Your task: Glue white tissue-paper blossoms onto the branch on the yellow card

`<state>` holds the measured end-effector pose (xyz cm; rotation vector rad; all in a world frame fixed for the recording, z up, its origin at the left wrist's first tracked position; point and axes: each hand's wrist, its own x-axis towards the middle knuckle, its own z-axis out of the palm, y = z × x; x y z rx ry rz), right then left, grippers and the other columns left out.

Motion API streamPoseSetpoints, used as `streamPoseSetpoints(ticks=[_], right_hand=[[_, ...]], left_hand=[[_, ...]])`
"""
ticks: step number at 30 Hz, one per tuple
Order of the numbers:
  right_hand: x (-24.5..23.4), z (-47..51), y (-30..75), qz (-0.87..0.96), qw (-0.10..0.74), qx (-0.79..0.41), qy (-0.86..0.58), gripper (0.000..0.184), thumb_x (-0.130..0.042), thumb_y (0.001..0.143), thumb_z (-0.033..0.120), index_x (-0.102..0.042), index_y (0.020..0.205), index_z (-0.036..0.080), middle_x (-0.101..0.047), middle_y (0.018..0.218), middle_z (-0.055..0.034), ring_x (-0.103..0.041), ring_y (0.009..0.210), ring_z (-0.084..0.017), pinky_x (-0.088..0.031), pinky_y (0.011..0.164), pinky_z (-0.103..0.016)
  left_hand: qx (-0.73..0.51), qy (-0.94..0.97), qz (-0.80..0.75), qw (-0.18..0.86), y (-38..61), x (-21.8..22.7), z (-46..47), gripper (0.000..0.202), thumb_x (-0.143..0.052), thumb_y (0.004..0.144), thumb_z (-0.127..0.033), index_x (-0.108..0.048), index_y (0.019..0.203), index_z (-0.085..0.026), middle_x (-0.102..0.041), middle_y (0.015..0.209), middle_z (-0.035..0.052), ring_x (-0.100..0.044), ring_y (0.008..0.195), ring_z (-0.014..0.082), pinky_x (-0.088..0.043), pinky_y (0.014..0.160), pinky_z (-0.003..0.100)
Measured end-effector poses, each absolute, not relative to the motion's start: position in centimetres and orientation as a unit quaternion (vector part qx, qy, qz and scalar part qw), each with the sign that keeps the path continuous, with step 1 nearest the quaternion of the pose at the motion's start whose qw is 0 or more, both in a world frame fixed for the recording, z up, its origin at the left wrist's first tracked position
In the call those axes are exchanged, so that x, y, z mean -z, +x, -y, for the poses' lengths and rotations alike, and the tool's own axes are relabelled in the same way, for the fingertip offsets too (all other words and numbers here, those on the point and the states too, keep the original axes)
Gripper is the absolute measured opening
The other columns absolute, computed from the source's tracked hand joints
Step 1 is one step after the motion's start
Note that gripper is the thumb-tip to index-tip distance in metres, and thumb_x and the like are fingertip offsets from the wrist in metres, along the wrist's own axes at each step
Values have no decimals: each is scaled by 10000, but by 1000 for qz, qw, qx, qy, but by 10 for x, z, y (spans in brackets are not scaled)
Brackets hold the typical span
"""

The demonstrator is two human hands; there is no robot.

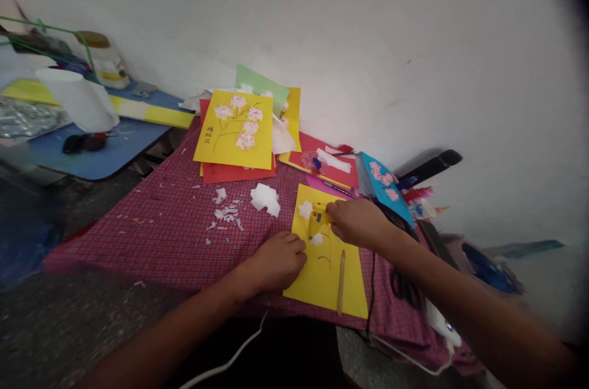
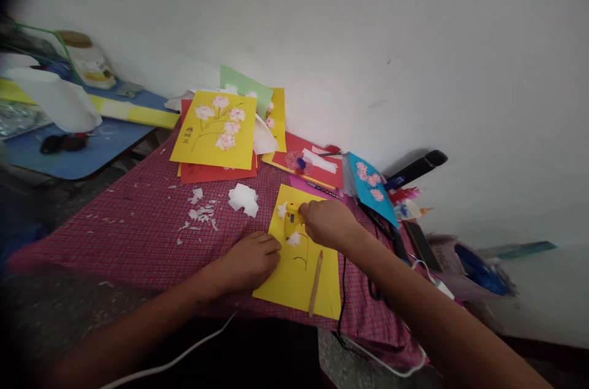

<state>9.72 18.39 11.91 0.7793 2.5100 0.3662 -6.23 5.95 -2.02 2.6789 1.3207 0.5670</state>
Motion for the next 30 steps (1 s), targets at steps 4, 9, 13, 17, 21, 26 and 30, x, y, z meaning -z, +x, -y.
streamPoseSetpoints(ticks=[4, 9, 13, 17, 21, 26, 30], right_hand=[[-118, -184, 98, -918, 243, -135, 283, 206, -494, 903, 242, -618, 1044, 157, -730, 998, -124, -714, 871, -269, -482, 680, -318], [-118, -185, 98, -914, 247, -135, 292, 209, -496, 902, 230, -618, 1051, 148, -730, 1003, -129, -715, 875, -268, -481, 685, -310], [-118, -186, 97, -913, 247, -142, 291, 211, -505, 897, 225, -618, 1058, 149, -729, 996, -130, -714, 874, -270, -479, 683, -309], [-117, -186, 98, -916, 243, -145, 284, 206, -496, 897, 217, -620, 1050, 157, -729, 983, -125, -715, 860, -276, -478, 675, -322], [-116, -187, 99, -917, 240, -147, 284, 207, -494, 897, 211, -622, 1049, 152, -727, 983, -129, -713, 870, -274, -480, 690, -320], [-115, -189, 99, -916, 241, -151, 284, 213, -491, 895, 211, -619, 1056, 154, -729, 974, -123, -714, 857, -272, -478, 673, -318], [-115, -189, 99, -914, 242, -152, 290, 208, -498, 894, 208, -623, 1049, 149, -730, 960, -131, -716, 860, -271, -475, 671, -310]], left_hand=[[-186, 879, -436, 53, -63, 19, -59, 54, -634, 889, -202, -641, 876, -150, -644, 926, 78, -570, 923, 242, -445, 826, 376], [-189, 879, -435, 52, -63, 21, -60, 58, -638, 885, -208, -638, 870, -152, -643, 924, 74, -569, 928, 243, -440, 835, 383], [-190, 879, -434, 54, -63, 21, -60, 58, -629, 891, -204, -640, 870, -151, -642, 914, 76, -568, 912, 236, -437, 829, 378], [-195, 878, -434, 62, -63, 20, -60, 60, -615, 898, -197, -644, 874, -150, -642, 915, 84, -567, 925, 236, -435, 831, 376], [-192, 876, -436, 66, -62, 22, -60, 64, -615, 895, -197, -650, 874, -148, -635, 907, 87, -565, 927, 234, -434, 833, 376], [-192, 877, -437, 59, -63, 22, -60, 58, -627, 892, -202, -646, 873, -150, -640, 917, 77, -564, 925, 234, -435, 830, 377], [-189, 877, -438, 57, -63, 20, -60, 53, -635, 887, -204, -646, 876, -154, -643, 912, 74, -563, 918, 233, -434, 823, 376]])
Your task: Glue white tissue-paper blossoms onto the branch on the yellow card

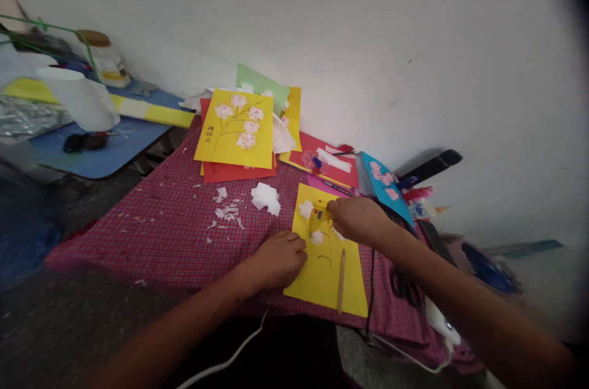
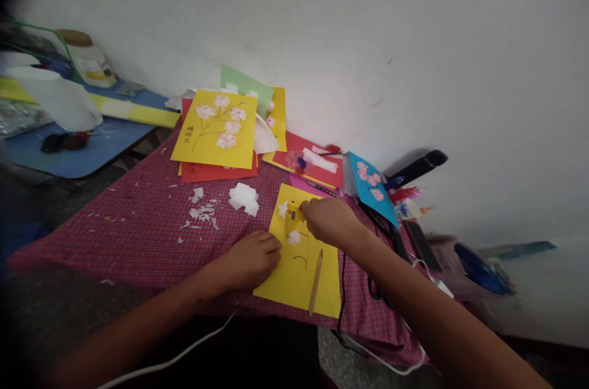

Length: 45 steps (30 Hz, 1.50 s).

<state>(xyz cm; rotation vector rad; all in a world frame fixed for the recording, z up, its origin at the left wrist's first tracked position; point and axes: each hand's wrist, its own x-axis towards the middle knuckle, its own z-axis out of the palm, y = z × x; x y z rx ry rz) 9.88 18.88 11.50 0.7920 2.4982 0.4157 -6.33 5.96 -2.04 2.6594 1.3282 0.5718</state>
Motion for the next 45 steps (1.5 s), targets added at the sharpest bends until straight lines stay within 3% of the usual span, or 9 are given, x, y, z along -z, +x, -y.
streamPoseSetpoints(ticks=[45], right_hand=[[-109, -191, 108, -913, 214, -176, 300, 177, -479, 905, 171, -614, 1018, 153, -725, 948, -126, -711, 818, -276, -454, 632, -304]], left_hand=[[-200, 878, -432, 49, -64, 20, -59, 68, -618, 896, -211, -643, 868, -155, -642, 903, 72, -568, 916, 239, -435, 834, 382]])
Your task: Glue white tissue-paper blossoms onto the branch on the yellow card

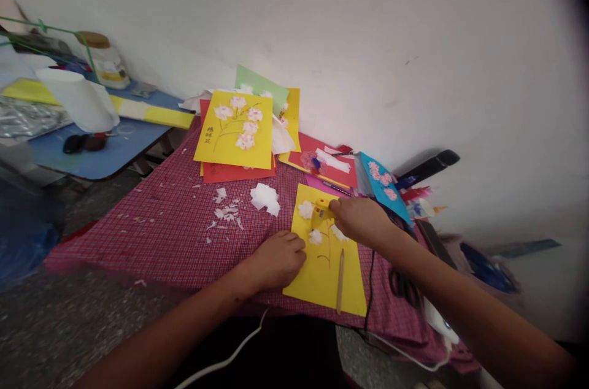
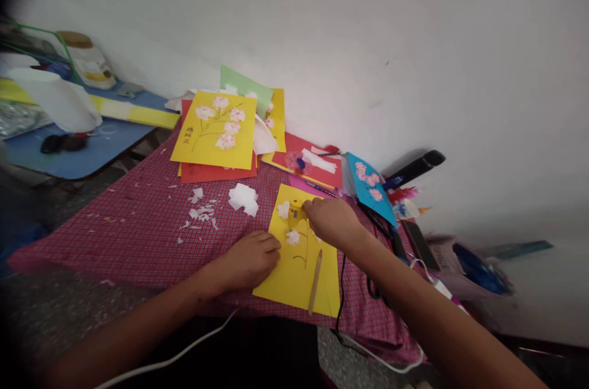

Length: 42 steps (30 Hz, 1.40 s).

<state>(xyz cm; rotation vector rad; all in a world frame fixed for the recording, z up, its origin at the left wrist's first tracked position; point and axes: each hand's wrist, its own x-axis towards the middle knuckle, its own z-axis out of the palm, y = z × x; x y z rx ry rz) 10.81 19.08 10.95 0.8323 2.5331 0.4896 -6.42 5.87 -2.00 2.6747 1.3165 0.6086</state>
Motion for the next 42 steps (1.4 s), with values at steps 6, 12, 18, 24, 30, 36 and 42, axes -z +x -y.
streamPoseSetpoints(ticks=[6, 12, 18, 24, 30, 36, 42], right_hand=[[-110, -191, 107, -911, 217, -179, 300, 183, -467, 908, 160, -612, 1019, 151, -726, 941, -130, -713, 810, -269, -447, 619, -296], [-111, -189, 107, -908, 220, -181, 306, 193, -465, 904, 175, -610, 1030, 153, -722, 949, -133, -713, 818, -280, -448, 612, -307], [-115, -186, 108, -908, 214, -169, 319, 208, -477, 910, 277, -598, 1026, 155, -720, 974, -140, -707, 817, -280, -446, 631, -312], [-118, -182, 109, -901, 207, -163, 345, 236, -455, 920, 303, -591, 1048, 159, -719, 987, -140, -701, 826, -272, -439, 656, -311], [-120, -181, 109, -900, 205, -161, 349, 256, -461, 923, 333, -593, 1066, 166, -718, 991, -130, -700, 838, -274, -441, 660, -312], [-118, -182, 112, -900, 197, -156, 355, 274, -490, 919, 376, -600, 1054, 164, -723, 988, -128, -705, 838, -279, -445, 643, -309], [-112, -181, 115, -901, 192, -158, 356, 282, -487, 925, 383, -598, 1058, 161, -724, 967, -122, -708, 805, -283, -442, 627, -313]], left_hand=[[-200, 878, -432, 53, -64, 19, -59, 68, -609, 899, -204, -643, 867, -156, -643, 902, 73, -568, 916, 239, -431, 831, 380], [-201, 877, -434, 53, -64, 20, -59, 83, -595, 912, -212, -646, 880, -155, -646, 918, 77, -571, 939, 242, -431, 846, 385], [-194, 878, -434, 48, -64, 21, -59, 85, -605, 910, -228, -643, 881, -158, -647, 924, 69, -573, 934, 244, -430, 836, 385], [-197, 878, -434, 47, -64, 20, -59, 91, -593, 915, -225, -643, 873, -160, -645, 919, 66, -571, 925, 236, -427, 833, 381], [-205, 876, -435, 48, -64, 19, -59, 106, -572, 921, -211, -644, 863, -160, -646, 906, 73, -569, 917, 230, -426, 823, 378], [-200, 878, -433, 51, -64, 19, -59, 91, -587, 913, -217, -643, 866, -163, -647, 909, 71, -574, 918, 238, -437, 835, 384], [-200, 878, -432, 55, -65, 17, -59, 107, -572, 926, -214, -643, 868, -158, -649, 916, 70, -574, 929, 235, -442, 856, 382]])
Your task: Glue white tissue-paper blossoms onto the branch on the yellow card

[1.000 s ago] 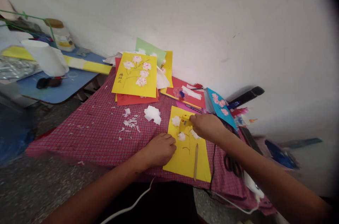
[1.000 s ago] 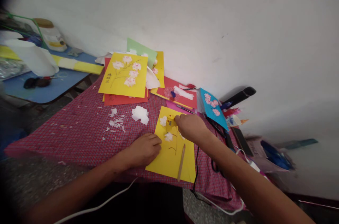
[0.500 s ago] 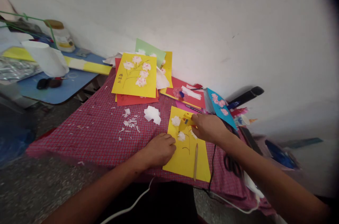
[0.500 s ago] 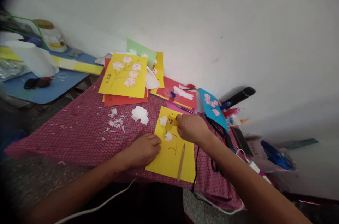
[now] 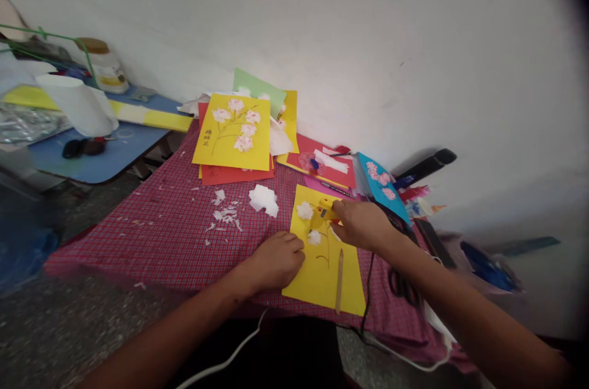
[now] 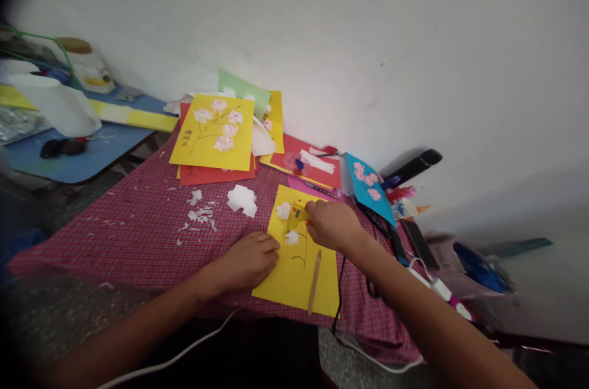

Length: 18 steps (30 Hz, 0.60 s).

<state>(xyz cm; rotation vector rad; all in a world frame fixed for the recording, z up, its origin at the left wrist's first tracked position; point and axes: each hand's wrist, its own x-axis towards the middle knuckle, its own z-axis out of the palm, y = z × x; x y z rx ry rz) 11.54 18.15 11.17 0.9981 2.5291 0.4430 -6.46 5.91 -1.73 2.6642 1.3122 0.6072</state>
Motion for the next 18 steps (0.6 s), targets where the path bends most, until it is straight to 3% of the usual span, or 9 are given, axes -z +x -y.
streamPoseSetpoints(ticks=[10, 18], right_hand=[[-105, -177, 120, -908, 180, -139, 352, 262, -485, 934, 350, -586, 1060, 144, -715, 983, -131, -702, 836, -262, -428, 651, -290], [-104, -176, 131, -905, 129, -102, 393, 300, -509, 922, 422, -584, 1028, 151, -726, 956, -120, -696, 830, -256, -399, 625, -278]], left_hand=[[-202, 874, -437, 57, -64, 16, -58, 115, -563, 938, -215, -643, 878, -158, -644, 919, 77, -571, 949, 234, -441, 867, 382], [-195, 880, -431, 55, -64, 19, -59, 89, -583, 917, -212, -641, 874, -159, -641, 925, 75, -570, 949, 239, -446, 870, 382]])
